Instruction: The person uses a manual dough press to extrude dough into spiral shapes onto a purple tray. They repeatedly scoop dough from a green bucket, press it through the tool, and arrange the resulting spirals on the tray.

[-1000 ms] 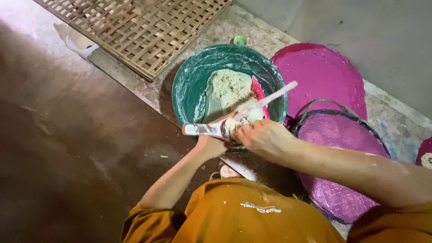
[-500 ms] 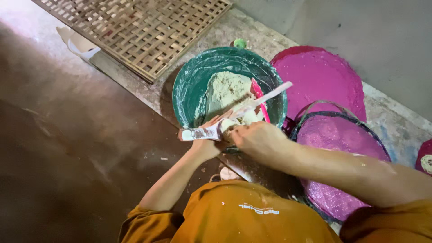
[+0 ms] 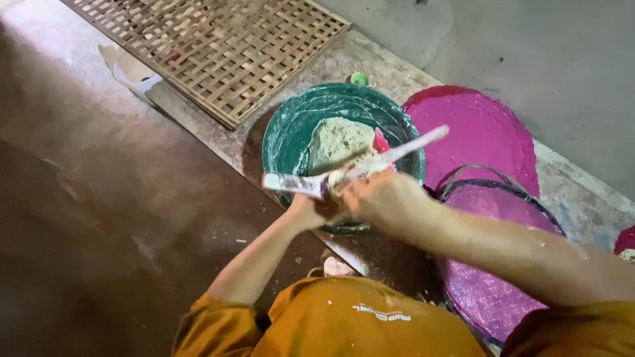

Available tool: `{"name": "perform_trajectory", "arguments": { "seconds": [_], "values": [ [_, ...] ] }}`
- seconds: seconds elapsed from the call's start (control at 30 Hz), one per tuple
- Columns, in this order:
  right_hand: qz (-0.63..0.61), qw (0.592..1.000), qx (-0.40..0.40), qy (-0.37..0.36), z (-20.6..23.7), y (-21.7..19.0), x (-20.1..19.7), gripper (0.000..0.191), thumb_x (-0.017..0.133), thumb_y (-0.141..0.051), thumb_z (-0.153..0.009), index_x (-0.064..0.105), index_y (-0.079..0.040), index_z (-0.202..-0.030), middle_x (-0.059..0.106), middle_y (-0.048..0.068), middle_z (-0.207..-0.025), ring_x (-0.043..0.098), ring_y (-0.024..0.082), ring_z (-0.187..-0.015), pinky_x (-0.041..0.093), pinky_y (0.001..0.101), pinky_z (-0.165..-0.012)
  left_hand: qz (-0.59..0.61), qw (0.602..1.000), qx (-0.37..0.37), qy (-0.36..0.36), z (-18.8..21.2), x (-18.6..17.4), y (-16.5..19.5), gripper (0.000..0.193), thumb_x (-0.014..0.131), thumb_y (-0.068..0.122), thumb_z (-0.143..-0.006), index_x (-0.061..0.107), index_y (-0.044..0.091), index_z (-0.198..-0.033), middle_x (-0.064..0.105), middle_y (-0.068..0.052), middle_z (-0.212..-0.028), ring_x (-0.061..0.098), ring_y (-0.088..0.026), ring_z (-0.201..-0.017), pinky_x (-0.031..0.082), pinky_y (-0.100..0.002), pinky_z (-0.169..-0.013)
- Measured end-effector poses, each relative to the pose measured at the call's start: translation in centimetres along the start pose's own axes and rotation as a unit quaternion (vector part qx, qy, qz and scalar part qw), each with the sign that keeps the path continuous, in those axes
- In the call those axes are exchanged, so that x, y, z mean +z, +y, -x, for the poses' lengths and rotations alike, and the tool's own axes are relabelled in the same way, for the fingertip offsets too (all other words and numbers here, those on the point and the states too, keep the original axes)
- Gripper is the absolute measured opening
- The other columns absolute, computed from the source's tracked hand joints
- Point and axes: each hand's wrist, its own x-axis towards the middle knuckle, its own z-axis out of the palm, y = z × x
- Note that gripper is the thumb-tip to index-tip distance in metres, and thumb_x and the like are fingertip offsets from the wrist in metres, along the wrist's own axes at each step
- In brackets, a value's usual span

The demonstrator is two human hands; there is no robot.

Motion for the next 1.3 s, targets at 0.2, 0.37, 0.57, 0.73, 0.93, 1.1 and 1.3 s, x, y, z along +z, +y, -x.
{"name": "perform_trajectory", "arguments": {
  "seconds": [0.2, 0.37, 0.57, 0.73, 0.93, 1.1, 1.3],
  "values": [
    [-0.049, 0.980, 0.106, -0.159, 4.5, 2.3, -2.8, 0.019, 0.065, -0.013, -0.083, 0.062, -0.015, -0.102, 0.064, 0.002, -0.083, 0.071, 0.019, -0.065, 0.058, 0.0360, -0.052, -0.126, 0.989, -0.076, 0.009, 0.6, -3.9, 1.2, 0.090, 0.090, 0.036, -0.059, 0.054, 0.021, -0.140, 0.064, -0.005, -0.131, 0.065, -0.020, -0.110, 0.050, -0.035, -0.100],
    [0.000, 0.993, 0.082, -0.082, 2.3, 0.7, -1.3, 0.016, 0.066, -0.014, -0.079, 0.061, -0.013, -0.095, 0.065, 0.002, -0.079, 0.070, 0.021, -0.066, 0.057, 0.0354, -0.055, -0.177, 0.976, 0.103, 0.075, -0.1, -4.3, 0.2, 0.071, 0.077, 0.023, -0.081, 0.054, 0.018, -0.147, 0.058, -0.005, -0.151, 0.059, -0.027, -0.133, 0.050, -0.035, -0.111],
    [-0.085, 0.987, 0.133, -0.023, 2.4, -0.2, 1.5, 0.016, 0.064, -0.014, -0.086, 0.065, -0.011, -0.101, 0.068, 0.006, -0.079, 0.071, 0.025, -0.069, 0.057, 0.0392, -0.058, -0.266, 0.958, 0.065, 0.082, -1.0, -3.2, -2.4, 0.068, 0.079, 0.019, -0.078, 0.059, 0.015, -0.143, 0.061, -0.009, -0.145, 0.056, -0.030, -0.133, 0.044, -0.043, -0.113],
    [-0.322, 0.896, 0.290, 0.098, 4.4, 0.7, 2.2, 0.031, 0.062, -0.014, -0.094, 0.065, -0.008, -0.125, 0.074, 0.016, -0.101, 0.072, 0.037, -0.079, 0.055, 0.0456, -0.061, -0.250, 0.940, 0.048, 0.226, -1.6, -4.2, -3.0, 0.056, 0.079, 0.022, -0.079, 0.063, 0.014, -0.133, 0.063, -0.016, -0.144, 0.062, -0.033, -0.128, 0.051, -0.041, -0.107],
    [-0.519, 0.775, 0.287, 0.219, 0.5, -5.6, 11.8, 0.041, 0.062, -0.005, -0.097, 0.059, -0.003, -0.138, 0.073, 0.025, -0.105, 0.075, 0.033, -0.092, 0.058, 0.0378, -0.075, -0.281, 0.923, 0.057, 0.258, -3.7, -5.1, -1.3, 0.069, 0.075, 0.027, -0.091, 0.049, 0.000, -0.149, 0.054, -0.020, -0.148, 0.060, -0.036, -0.125, 0.053, -0.043, -0.096],
    [-0.620, 0.707, 0.318, 0.121, 3.2, -3.6, 15.6, 0.042, 0.060, -0.006, -0.098, 0.062, -0.006, -0.141, 0.075, 0.016, -0.085, 0.066, 0.019, -0.069, 0.052, 0.0338, -0.063, -0.391, 0.892, 0.048, 0.222, -3.8, -7.3, 0.2, 0.061, 0.080, 0.030, -0.077, 0.060, 0.014, -0.132, 0.039, -0.018, -0.162, 0.056, -0.032, -0.116, 0.057, -0.042, -0.088],
    [-0.589, 0.716, 0.308, 0.211, -0.6, -3.2, 18.0, 0.036, 0.059, -0.007, -0.104, 0.059, 0.000, -0.140, 0.072, 0.014, -0.108, 0.063, 0.014, -0.085, 0.052, 0.0317, -0.074, -0.342, 0.903, 0.035, 0.258, -4.9, -5.4, 0.3, 0.090, 0.077, 0.024, -0.088, 0.032, -0.005, -0.160, 0.046, -0.014, -0.150, 0.056, -0.031, -0.114, 0.057, -0.037, -0.084]
  ]
}}
